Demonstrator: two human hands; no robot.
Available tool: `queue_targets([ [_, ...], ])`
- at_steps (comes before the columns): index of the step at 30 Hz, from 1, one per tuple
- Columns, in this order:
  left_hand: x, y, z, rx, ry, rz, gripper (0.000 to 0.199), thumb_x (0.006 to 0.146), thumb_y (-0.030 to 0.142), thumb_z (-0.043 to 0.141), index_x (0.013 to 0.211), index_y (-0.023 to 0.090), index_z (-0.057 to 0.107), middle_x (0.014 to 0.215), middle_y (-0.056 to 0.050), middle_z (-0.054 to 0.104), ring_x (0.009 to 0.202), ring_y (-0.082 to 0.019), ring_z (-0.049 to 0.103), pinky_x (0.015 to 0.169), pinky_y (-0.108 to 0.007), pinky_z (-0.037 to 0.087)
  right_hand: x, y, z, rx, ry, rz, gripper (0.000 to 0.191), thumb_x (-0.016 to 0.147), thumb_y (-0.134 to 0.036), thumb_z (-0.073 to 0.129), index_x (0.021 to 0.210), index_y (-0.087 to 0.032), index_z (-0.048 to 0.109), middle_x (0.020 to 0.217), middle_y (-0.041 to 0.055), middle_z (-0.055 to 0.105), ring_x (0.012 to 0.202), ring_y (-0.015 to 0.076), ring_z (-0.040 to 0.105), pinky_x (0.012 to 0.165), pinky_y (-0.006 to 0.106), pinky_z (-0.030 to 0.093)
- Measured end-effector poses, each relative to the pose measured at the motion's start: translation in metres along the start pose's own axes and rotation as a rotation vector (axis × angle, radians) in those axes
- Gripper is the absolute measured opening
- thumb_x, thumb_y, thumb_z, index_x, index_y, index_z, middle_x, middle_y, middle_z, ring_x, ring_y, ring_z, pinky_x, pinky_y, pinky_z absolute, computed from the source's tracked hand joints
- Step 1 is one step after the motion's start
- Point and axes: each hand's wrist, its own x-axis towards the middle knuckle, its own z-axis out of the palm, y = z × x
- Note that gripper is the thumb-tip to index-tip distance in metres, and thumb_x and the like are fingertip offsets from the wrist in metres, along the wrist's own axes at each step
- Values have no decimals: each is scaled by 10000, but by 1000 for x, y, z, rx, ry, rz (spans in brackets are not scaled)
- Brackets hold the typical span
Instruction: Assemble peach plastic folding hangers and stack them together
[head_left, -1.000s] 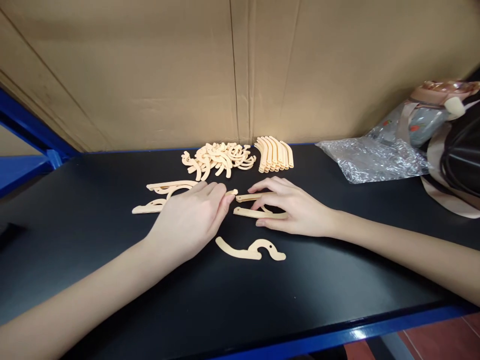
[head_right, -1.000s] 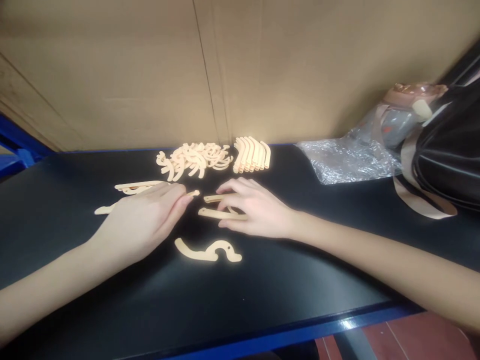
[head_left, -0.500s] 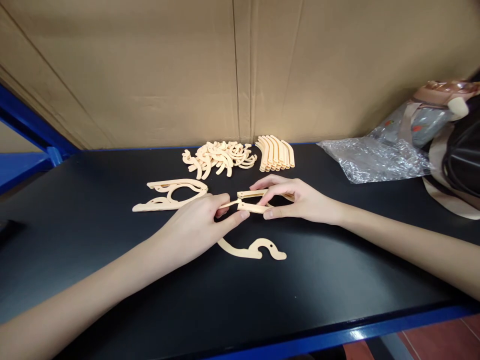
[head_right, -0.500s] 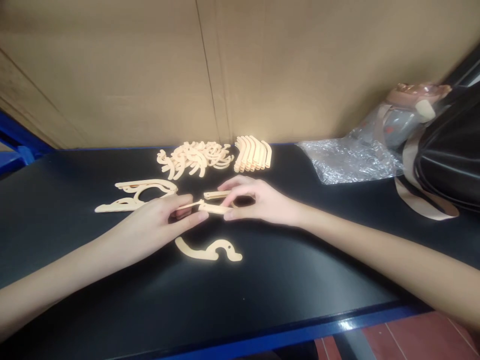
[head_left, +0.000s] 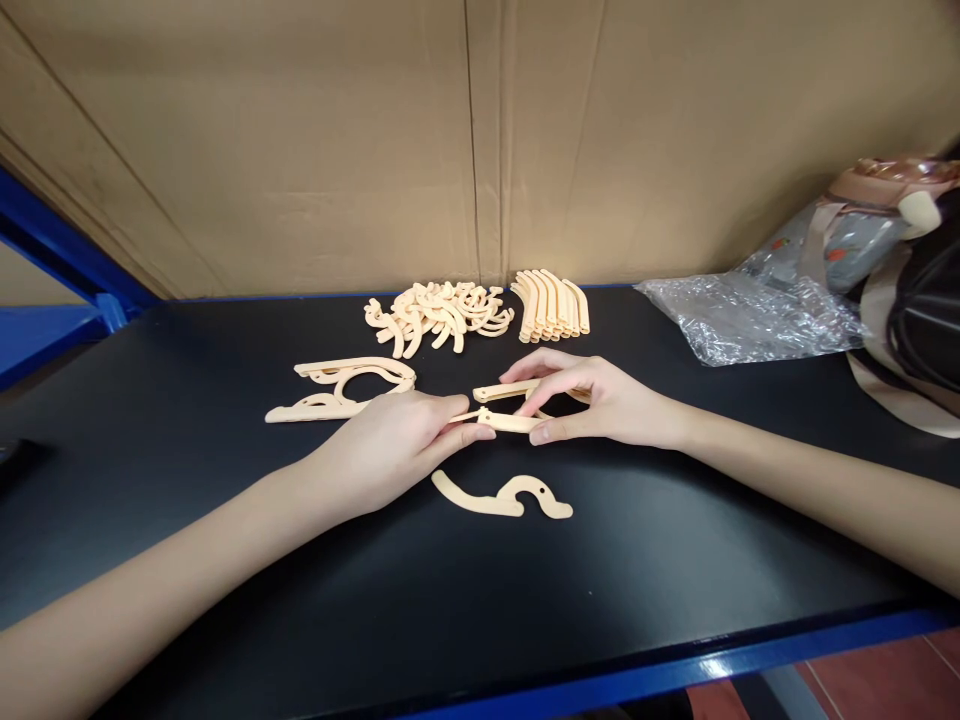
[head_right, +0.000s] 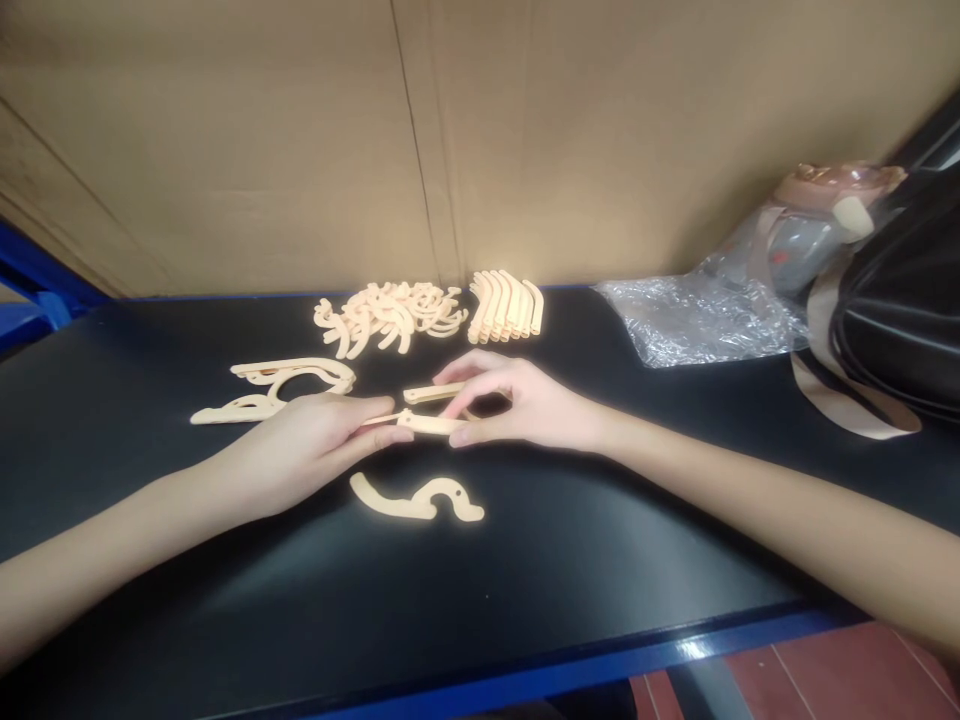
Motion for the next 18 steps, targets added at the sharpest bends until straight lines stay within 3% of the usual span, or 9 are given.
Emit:
queue_targets([
  [7, 2, -2, 7, 242, 49, 145, 479, 1011, 447, 291, 695, 179, 530, 560, 12, 574, 468, -132, 529, 471, -238, 275, -1, 0, 0, -32, -22, -9, 179, 742, -314, 776, 910, -253, 755, 1183, 40, 584, 1142, 205, 555, 1039, 459, 432],
  [18, 0, -5, 9, 577, 295, 381, 487, 1024, 392, 276, 674, 173, 534, 577, 5, 577, 480, -129, 533, 467, -271, 294, -2, -1, -1, -37, -29, -32, 163, 748, -304, 770, 897, -241, 750, 1154, 40, 587, 1103, 200, 569, 1003, 440, 471],
])
